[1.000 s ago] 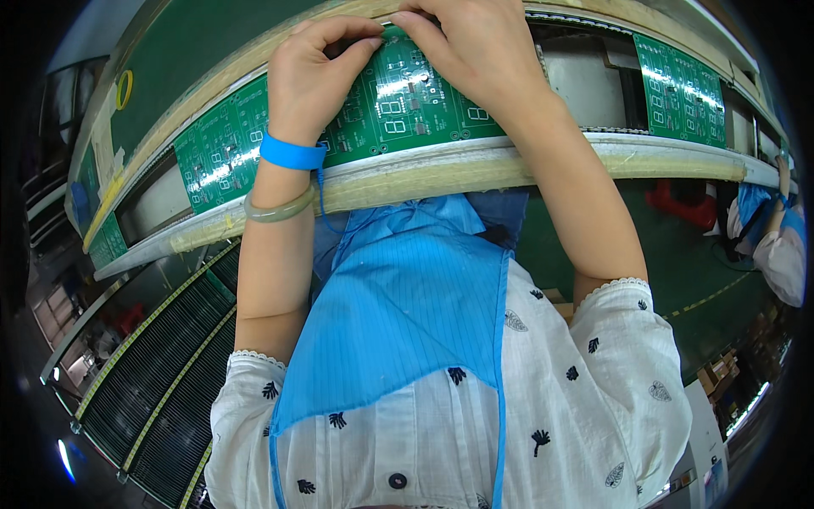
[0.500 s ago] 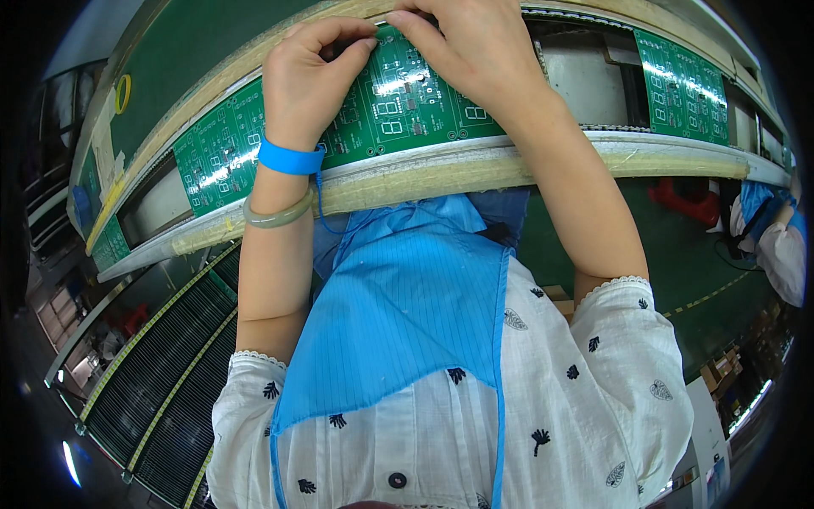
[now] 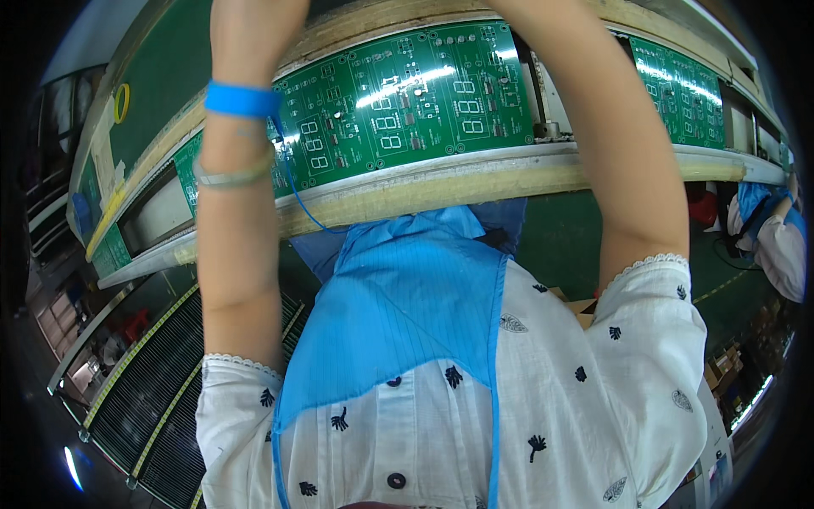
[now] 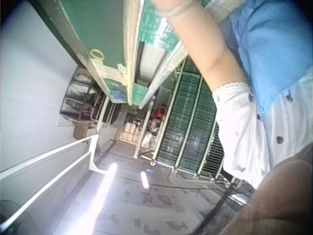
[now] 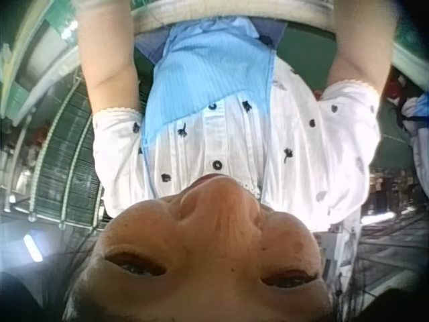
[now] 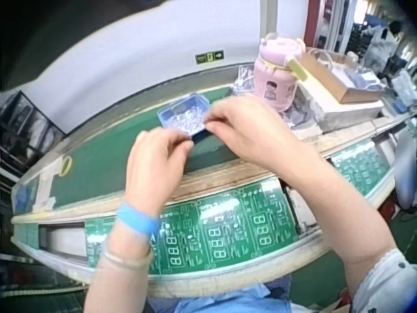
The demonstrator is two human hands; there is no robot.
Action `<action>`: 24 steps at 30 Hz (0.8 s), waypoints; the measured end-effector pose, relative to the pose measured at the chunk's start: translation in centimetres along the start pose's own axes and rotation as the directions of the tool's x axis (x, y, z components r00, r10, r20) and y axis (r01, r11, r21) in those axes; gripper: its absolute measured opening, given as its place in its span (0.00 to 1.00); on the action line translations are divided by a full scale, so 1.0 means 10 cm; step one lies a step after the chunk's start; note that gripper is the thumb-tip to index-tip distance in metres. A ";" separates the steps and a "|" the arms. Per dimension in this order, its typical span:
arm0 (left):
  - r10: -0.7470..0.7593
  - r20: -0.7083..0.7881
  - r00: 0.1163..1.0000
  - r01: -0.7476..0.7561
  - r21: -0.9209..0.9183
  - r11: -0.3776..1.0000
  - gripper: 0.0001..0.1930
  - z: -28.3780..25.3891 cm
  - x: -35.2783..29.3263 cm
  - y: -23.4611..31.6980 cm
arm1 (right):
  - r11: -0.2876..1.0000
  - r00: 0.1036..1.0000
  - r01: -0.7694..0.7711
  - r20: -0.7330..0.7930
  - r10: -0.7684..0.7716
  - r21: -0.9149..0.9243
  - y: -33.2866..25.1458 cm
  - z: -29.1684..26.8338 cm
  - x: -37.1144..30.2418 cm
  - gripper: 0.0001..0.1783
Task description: Assembling electronic components onto printed circuit boards on an industrial assembly line.
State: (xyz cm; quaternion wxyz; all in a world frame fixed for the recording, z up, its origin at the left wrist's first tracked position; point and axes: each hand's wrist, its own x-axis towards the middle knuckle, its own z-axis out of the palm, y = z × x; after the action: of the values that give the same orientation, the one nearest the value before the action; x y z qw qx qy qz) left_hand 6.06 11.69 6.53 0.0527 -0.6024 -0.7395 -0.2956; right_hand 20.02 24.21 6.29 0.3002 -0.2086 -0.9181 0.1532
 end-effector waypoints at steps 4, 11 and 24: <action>0.021 0.008 1.000 -0.022 0.212 0.977 0.09 0.32 0.53 -0.46 | 0.979 0.986 0.043 0.167 -0.009 -0.199 0.02 0.17 0.56 0.10; -0.109 0.133 0.985 0.030 0.492 0.870 0.10 0.46 0.78 -0.52 | 0.984 0.609 -0.042 0.777 0.162 -0.172 -0.01 0.08 1.19 0.11; -0.192 0.506 0.841 0.234 -0.021 0.972 0.08 0.20 0.87 -0.43 | 0.853 0.992 -0.003 0.105 0.068 -0.521 0.16 0.50 0.74 0.08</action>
State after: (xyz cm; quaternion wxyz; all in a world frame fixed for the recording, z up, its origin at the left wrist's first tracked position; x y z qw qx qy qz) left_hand 0.31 19.69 7.06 -0.1986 -0.5741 -0.7773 -0.1636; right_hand 11.93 28.35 5.37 0.1745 -0.2893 -0.9376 -0.0828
